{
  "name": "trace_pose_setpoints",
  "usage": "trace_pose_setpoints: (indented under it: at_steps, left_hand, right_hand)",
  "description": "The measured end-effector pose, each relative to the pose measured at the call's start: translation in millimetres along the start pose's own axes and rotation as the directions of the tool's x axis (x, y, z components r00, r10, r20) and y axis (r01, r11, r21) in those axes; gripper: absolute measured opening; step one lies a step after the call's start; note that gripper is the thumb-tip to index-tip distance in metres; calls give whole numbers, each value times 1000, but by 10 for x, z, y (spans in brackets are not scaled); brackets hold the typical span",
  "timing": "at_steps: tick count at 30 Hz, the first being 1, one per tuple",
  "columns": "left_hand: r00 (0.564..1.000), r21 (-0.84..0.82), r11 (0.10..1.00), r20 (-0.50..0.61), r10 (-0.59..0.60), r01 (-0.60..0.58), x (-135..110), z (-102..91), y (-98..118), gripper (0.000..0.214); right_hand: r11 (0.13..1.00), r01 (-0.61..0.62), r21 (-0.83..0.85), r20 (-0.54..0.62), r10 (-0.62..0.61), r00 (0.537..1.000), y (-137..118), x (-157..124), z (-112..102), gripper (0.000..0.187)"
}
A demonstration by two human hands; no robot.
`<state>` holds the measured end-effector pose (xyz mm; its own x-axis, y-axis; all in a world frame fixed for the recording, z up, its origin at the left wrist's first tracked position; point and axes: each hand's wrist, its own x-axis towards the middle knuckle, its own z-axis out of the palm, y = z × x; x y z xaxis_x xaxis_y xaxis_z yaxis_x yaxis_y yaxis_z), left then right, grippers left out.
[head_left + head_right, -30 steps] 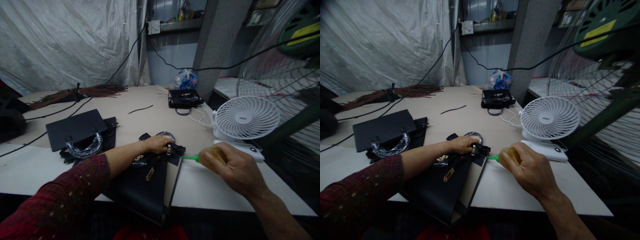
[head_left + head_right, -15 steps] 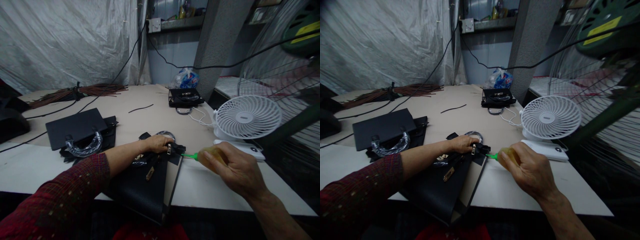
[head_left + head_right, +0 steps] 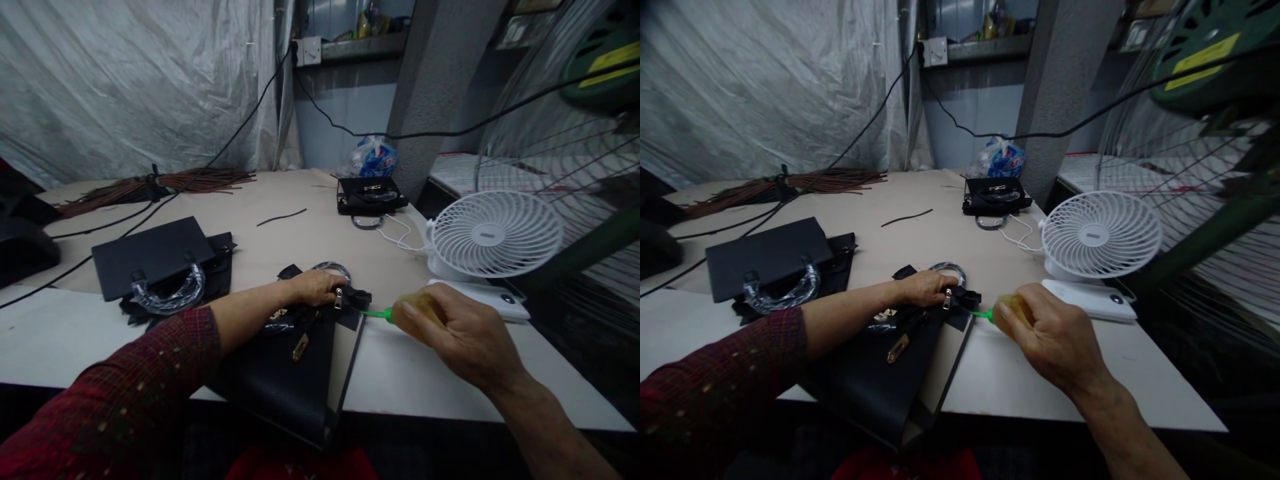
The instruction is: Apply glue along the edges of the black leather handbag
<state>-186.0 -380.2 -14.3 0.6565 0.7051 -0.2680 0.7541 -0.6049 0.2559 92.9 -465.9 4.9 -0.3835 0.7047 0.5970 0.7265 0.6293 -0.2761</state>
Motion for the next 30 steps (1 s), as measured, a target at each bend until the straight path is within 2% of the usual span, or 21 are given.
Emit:
trace_pose_setpoints:
  at_steps: [9, 15, 21, 25, 30]
  left_hand:
    - [1000, -3, 1000, 1, -12, 12, 1, -3, 3, 21]
    - [1000, -15, 1000, 7, -4, 5, 11, 18, -21, 24]
    - [1000, -28, 1000, 6, -2, 2, 17, 30, -31, 28]
    - [1000, -30, 1000, 8, -3, 3, 7, 17, -17, 25]
    - [1000, -26, 1000, 6, -12, 12, 7, 9, -8, 27]
  right_hand:
    - [999, -48, 23, -3, 48, 999, -20, -11, 3, 38]
    - [996, -48, 77, -55, 52, 997, -7, -130, -14, 32]
    - [987, -79, 141, -10, 82, 997, 53, -290, 28, 28]
    - [962, -53, 268, 77, 33, 996, 16, -358, 24, 24]
    - [963, -82, 256, 52, 71, 996, -42, -407, -1, 21]
